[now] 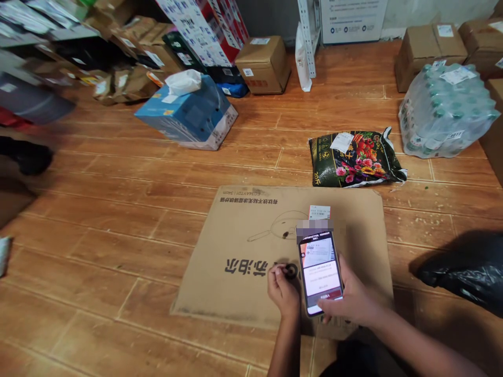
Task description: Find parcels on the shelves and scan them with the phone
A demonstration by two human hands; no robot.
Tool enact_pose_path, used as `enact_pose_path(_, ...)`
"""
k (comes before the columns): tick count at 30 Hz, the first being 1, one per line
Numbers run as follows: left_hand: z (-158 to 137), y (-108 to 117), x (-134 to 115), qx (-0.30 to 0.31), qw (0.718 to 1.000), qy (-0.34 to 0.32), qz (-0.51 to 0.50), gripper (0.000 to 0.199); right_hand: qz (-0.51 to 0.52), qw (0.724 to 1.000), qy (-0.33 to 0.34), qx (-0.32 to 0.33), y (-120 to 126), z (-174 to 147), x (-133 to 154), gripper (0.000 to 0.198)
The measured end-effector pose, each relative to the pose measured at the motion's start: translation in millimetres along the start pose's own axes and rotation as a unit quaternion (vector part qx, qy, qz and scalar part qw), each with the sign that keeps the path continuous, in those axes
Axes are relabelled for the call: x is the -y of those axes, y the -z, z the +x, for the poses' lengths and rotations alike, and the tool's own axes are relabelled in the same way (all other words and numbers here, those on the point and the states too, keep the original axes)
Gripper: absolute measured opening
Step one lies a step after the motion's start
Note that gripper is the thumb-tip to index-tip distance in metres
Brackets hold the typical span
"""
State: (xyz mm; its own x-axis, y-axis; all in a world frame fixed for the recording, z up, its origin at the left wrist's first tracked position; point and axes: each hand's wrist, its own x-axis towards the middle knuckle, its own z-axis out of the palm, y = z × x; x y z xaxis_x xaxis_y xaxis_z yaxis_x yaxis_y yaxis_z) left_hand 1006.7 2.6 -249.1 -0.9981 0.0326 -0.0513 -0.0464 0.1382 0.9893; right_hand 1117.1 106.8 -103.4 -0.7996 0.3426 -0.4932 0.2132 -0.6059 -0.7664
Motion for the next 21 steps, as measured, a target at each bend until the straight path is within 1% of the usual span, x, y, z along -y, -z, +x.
enact_pose_path(5, 0, 1, 3, 0.005, 1.0, 0.008, -0.002, 0.043, -0.004, 1.0, -0.001, 0.001, -3, -4, 3, 0.08)
enact_pose_path(9, -1, 0, 4, 0.004, 1.0, 0.011, -0.002, 0.042, -0.006, 1.0, -0.005, -0.004, -4, -11, 6, 0.076)
enact_pose_path(16, -3, -3, -1, 0.001, 1.0, 0.01, -0.002, 0.039, 0.052, 0.997, -0.009, 0.055, 3, -13, 0, 0.069)
enact_pose_path(21, -3, -2, 3, 0.004, 1.0, 0.011, 0.002, 0.039, 0.099, 0.993, -0.022, 0.063, 8, -11, -6, 0.069)
